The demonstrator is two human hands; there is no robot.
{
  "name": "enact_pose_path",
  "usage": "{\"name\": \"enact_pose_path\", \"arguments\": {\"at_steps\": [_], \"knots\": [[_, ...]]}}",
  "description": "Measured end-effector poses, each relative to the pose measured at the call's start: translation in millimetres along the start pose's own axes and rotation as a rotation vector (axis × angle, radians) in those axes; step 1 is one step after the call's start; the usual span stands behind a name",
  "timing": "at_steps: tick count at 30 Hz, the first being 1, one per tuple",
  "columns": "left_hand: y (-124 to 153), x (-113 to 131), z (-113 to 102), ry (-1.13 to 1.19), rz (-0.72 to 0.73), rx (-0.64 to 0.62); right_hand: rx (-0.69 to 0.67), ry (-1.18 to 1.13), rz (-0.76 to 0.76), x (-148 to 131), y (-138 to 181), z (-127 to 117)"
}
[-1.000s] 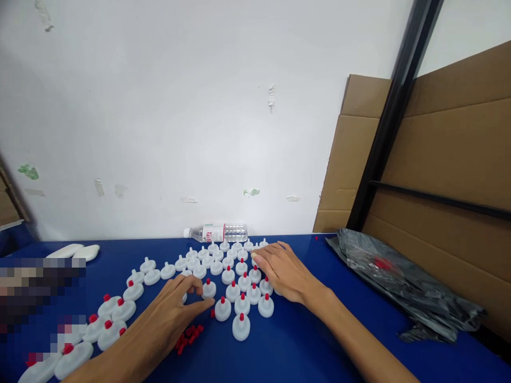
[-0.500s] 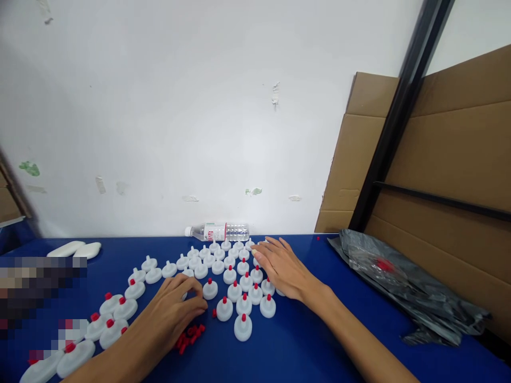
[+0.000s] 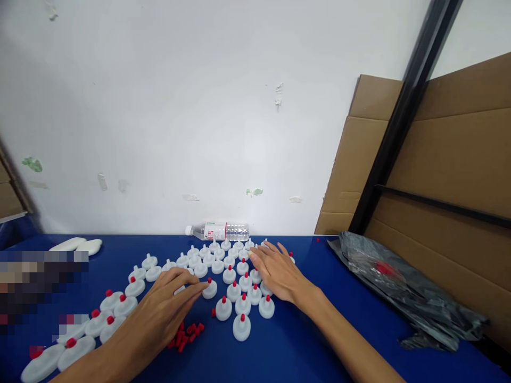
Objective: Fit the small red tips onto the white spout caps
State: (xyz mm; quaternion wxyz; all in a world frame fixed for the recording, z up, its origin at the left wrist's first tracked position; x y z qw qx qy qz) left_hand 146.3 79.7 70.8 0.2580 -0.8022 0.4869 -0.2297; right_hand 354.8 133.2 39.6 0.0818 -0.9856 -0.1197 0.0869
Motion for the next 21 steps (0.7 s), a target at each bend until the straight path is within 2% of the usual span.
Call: {"name": "enact_pose_path", "arguments": {"at_steps": [5, 9, 12, 16, 19, 21], "knots": [[-1.5, -0.1, -6.9, -0.004, -0.012, 0.039, -0.009, -0.014, 0.021, 0.6, -2.6, 2.6], [-4.1, 2.9, -13.0, 0.000, -0.003, 0.064, 0.060, -0.010, -0.002, -2.2, -3.5, -3.0], [-5.4, 3.9, -17.3, 0.017, 0.001, 0.064, 0.189, 0.008, -0.035, -4.3, -0.5, -21.9], [-2.9, 0.8, -23.3, 0.045, -0.009, 0.083, 0.431, 0.019, -0.067, -9.1, 17.9, -61.3], [-0.8, -0.7, -26.2, 0.054, -0.018, 0.094, 0.562, 0.013, -0.155, -26.5, 38.3, -79.5], [-0.7, 1.8, -28.2, 0.060, -0.006, 0.102, 0.596, 0.025, -0.240, -44.4, 48.8, -80.6]]}}
Point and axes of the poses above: each hand's wrist, its own y-axis away from the middle knuckle, its own z-axis out of the palm, x = y × z, the point moved 10 cm from there along -y, towards the middle knuckle, and after that the axes turned 8 degrees about y, right-handed, at the moved point
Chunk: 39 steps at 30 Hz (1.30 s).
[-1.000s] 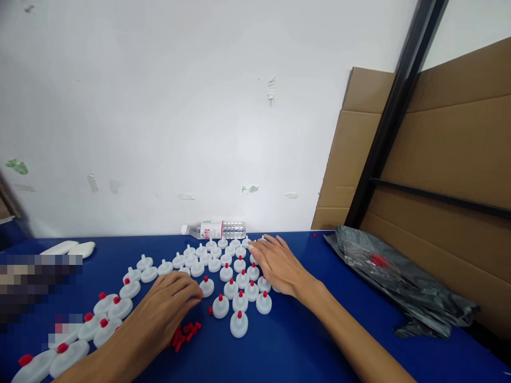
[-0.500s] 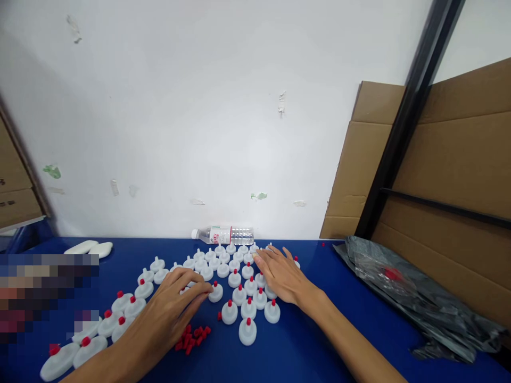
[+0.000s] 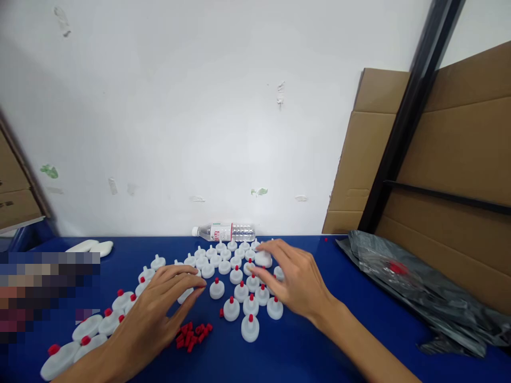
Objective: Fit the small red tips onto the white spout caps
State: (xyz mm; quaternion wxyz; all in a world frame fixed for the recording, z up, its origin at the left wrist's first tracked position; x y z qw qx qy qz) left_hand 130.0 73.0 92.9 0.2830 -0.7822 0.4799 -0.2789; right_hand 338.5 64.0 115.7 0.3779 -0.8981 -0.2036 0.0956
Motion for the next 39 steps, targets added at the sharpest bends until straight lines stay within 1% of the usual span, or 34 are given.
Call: {"name": "enact_pose_path", "arguments": {"at_steps": [3, 6, 12, 14, 17, 21, 24, 27, 30, 33, 36, 39], "knots": [[-1.7, 7.4, -3.7, 0.021, 0.032, 0.023, -0.022, -0.002, -0.123, -28.5, 5.3, 5.8], [-2.9, 15.8, -8.7, 0.048, 0.066, 0.053, -0.060, -0.025, -0.223, -49.1, 9.6, 14.6], [1.6, 30.9, -19.3, 0.087, 0.148, 0.106, -0.052, -0.097, -0.272, -66.2, 13.9, 13.2], [4.1, 35.7, -19.9, 0.094, 0.181, 0.106, -0.053, -0.144, -0.291, -72.0, 15.8, 11.6], [8.6, 41.2, -16.9, 0.079, 0.226, 0.088, -0.049, -0.214, -0.310, -79.3, 18.6, 9.2], [15.4, 44.7, -7.4, 0.110, 0.284, 0.032, -0.029, -0.239, -0.348, -90.1, 21.0, 4.8], [16.2, 39.7, -3.3, 0.122, 0.266, 0.010, -0.035, -0.231, -0.344, -93.4, 20.3, 5.3], [12.1, 30.2, -5.0, 0.091, 0.216, 0.010, -0.037, -0.217, -0.304, -88.7, 18.5, 6.6], [6.2, 16.9, -9.8, 0.043, 0.165, 0.010, -0.034, -0.187, -0.271, -81.5, 17.9, 7.5], [2.4, 0.8, -11.1, -0.024, 0.124, -0.016, -0.049, -0.170, -0.244, -75.4, 18.2, 10.3], [2.6, -15.0, -6.5, -0.078, 0.081, -0.060, -0.045, -0.168, -0.214, -70.9, 17.5, 11.6], [6.1, -25.5, 1.7, -0.109, 0.035, -0.116, -0.040, -0.183, -0.187, -67.8, 15.2, 11.5]]}}
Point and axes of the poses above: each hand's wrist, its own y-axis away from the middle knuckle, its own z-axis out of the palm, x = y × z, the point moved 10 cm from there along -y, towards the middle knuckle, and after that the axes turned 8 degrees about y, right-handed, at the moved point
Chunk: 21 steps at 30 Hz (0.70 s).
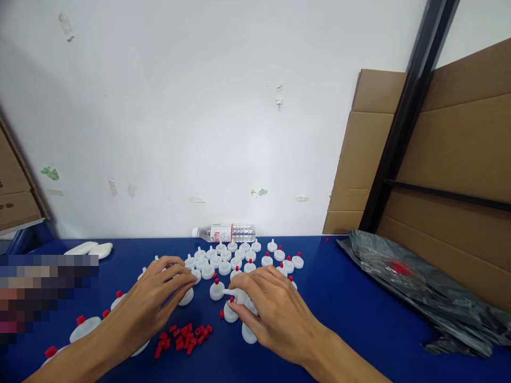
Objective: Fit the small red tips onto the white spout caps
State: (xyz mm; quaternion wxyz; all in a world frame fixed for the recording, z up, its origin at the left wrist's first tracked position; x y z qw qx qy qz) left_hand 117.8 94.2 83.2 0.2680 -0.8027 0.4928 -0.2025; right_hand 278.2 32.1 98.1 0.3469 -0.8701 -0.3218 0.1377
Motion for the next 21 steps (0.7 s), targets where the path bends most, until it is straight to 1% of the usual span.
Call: {"name": "enact_pose_path", "arguments": {"at_steps": [3, 6, 9, 11, 14, 17, 21], "knots": [[1.0, -4.3, 8.9, -0.015, -0.028, -0.067, 0.003, -0.004, -0.005, -1.1, -1.7, -2.2], [-5.9, -10.5, 14.6, -0.038, -0.044, -0.125, 0.006, -0.007, -0.013, -3.9, -1.7, -4.5], [-21.2, -18.8, 25.3, -0.053, -0.033, -0.212, -0.023, -0.028, -0.039, -8.2, -0.2, -2.4], [-33.1, -21.8, 37.4, -0.051, 0.000, -0.294, -0.039, -0.044, -0.063, -11.0, 1.0, -0.7], [-48.5, -25.2, 55.0, -0.079, 0.025, -0.404, -0.030, -0.050, -0.080, -12.6, 1.5, -1.9], [-57.4, -26.3, 66.6, -0.118, 0.024, -0.495, -0.009, -0.042, -0.091, -13.1, 0.8, -5.1], [-60.2, -20.5, 73.6, -0.129, 0.054, -0.584, 0.001, -0.030, -0.084, -10.6, 0.3, -6.5]]}}
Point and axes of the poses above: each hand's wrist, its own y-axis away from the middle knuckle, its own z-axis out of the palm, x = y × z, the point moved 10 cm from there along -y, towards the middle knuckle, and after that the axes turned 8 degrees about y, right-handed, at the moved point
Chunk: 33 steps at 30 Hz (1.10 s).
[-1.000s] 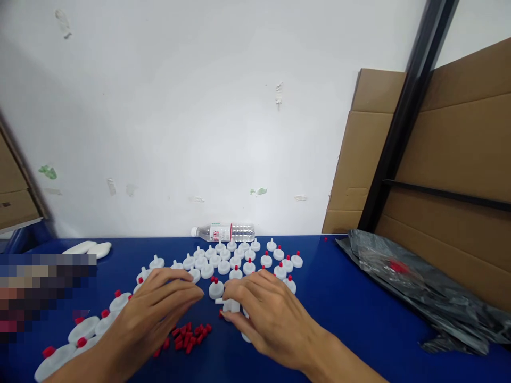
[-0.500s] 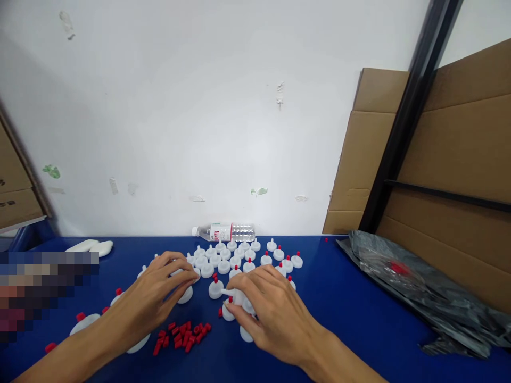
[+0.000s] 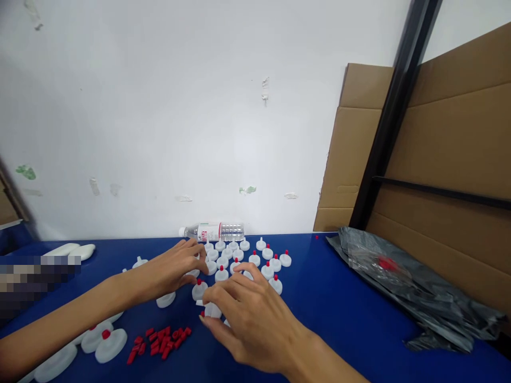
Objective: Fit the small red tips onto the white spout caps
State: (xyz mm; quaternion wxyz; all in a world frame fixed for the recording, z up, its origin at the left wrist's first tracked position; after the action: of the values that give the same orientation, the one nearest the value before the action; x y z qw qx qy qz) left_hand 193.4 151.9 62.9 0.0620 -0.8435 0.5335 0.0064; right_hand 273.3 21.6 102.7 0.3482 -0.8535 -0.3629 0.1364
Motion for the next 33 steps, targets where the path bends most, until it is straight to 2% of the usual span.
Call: {"name": "enact_pose_path", "arguments": {"at_steps": [5, 9, 13, 19, 24, 26, 33], "knots": [[-4.8, 6.6, 4.9, -0.011, 0.016, -0.055, -0.007, 0.010, -0.011, 4.0, 0.8, 0.0], [-5.7, 9.3, 2.4, -0.006, 0.046, -0.024, 0.006, 0.011, 0.000, 9.4, 1.2, -4.0], [3.1, 7.0, -13.9, -0.003, 0.057, 0.084, -0.017, 0.007, 0.013, 12.0, 2.1, -2.6], [33.6, 5.1, -48.9, 0.036, 0.016, 0.334, -0.052, 0.014, 0.022, 12.8, 2.0, 2.9], [63.4, 27.6, -60.4, 0.053, 0.061, 0.604, -0.059, -0.020, 0.047, 19.9, 3.2, 9.8], [70.8, 39.8, -57.6, 0.048, 0.081, 0.658, -0.060, -0.025, 0.063, 23.0, 4.7, 12.3], [70.2, 80.0, -39.9, 0.111, 0.202, 0.581, -0.046, -0.024, 0.061, 18.8, 6.5, 15.4]]}}
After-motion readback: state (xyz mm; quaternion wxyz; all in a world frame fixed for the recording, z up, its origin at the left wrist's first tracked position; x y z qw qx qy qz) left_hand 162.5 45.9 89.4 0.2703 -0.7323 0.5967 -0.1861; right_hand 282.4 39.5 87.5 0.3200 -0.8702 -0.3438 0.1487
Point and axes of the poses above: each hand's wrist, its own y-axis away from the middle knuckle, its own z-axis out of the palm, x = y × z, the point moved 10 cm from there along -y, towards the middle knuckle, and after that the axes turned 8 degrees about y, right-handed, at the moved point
